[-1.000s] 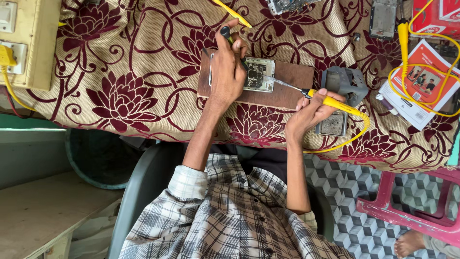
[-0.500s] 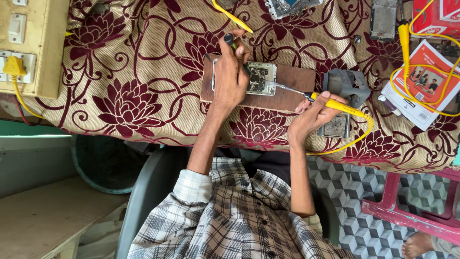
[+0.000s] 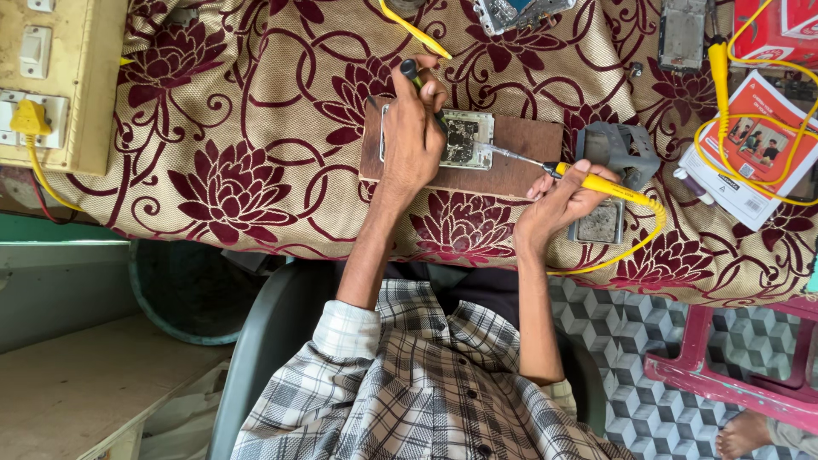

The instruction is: The person solders components on a disassembled phone motherboard resting on a wooden block, holding the board steady with one hand while applying a yellow soldering iron with the other. They periodically reposition the board, touch the iron to different points, and briefly handle a small metal container before resuming soldering.

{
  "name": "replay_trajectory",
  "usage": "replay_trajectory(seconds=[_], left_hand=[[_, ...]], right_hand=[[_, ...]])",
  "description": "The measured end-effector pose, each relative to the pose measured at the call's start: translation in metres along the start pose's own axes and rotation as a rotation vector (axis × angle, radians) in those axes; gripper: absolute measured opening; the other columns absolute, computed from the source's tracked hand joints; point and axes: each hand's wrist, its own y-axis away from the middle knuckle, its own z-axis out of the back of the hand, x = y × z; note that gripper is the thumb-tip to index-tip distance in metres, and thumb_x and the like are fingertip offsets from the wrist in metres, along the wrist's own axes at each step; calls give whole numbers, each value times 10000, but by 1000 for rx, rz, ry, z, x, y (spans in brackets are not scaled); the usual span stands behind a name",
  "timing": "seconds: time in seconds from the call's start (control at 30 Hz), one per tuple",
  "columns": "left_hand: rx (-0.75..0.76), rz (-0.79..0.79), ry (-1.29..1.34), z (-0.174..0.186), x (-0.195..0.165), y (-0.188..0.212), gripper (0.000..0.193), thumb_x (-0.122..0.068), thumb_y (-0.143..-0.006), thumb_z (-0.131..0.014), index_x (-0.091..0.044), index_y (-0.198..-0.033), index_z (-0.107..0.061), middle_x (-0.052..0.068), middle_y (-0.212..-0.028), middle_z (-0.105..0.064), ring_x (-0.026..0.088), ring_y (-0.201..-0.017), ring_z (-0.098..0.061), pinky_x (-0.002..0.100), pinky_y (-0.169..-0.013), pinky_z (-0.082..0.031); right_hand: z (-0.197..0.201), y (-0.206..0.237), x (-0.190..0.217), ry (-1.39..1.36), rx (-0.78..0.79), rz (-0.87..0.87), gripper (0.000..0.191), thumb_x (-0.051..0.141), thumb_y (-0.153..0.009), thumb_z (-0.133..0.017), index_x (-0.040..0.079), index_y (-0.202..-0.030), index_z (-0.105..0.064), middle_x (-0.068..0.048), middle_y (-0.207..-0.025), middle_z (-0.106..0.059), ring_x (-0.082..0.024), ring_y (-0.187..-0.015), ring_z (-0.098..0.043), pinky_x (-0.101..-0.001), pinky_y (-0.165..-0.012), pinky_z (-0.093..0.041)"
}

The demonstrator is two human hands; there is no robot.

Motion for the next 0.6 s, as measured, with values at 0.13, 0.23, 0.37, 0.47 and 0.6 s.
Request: replay_trajectory(seconds=[0.13, 0.23, 0.37, 0.47, 0.6], left_hand=[[-9, -44, -12, 0, 0, 1, 463, 139, -908, -308, -6, -1343, -371, 66, -809, -600, 152, -643, -617, 325, -572, -512], [-3, -64, -6, -2, 2, 0, 478, 143, -892, -299, -10, -1340, -365, 64, -832, -604, 152, -673, -635, 321, -587, -535], [7, -40, 3, -2, 6, 1, 457, 148, -910, -287, -19, -1329, -363, 63, -835, -606, 152, -670, -635, 322, -585, -543], [0, -64, 9, -2, 7, 2, 480, 144, -890, -292, -18, -1337, -361, 64, -837, -609, 148, -682, -640, 325, -595, -544], [-4, -7, 13, -4, 10, 1, 444, 116, -931, -272, -22, -1342, -369, 65, -819, -596, 133, -608, -591, 299, -523, -532]], right_hand=[[-1, 1, 1, 11, 7, 6, 230, 274, -1177, -492, 88, -1147, -362, -39, -837, -404, -106, -557, -432, -256, -517, -437], [-2, 1, 3, 4, -9, -31, 230, 274, -1166, -488, 88, -1144, -355, -38, -818, -410, -107, -552, -447, -253, -497, -437], [-4, -1, 4, -32, -13, -23, 237, 268, -1159, -500, 81, -1137, -355, -44, -799, -409, -124, -537, -462, -278, -499, -462], [-3, -1, 2, -12, -9, -7, 237, 272, -1170, -495, 79, -1146, -359, -54, -834, -425, -126, -547, -451, -278, -509, -461], [-2, -1, -1, -29, -37, -17, 230, 263, -1171, -507, 73, -1169, -378, -52, -846, -410, -124, -549, -430, -270, -510, -441]])
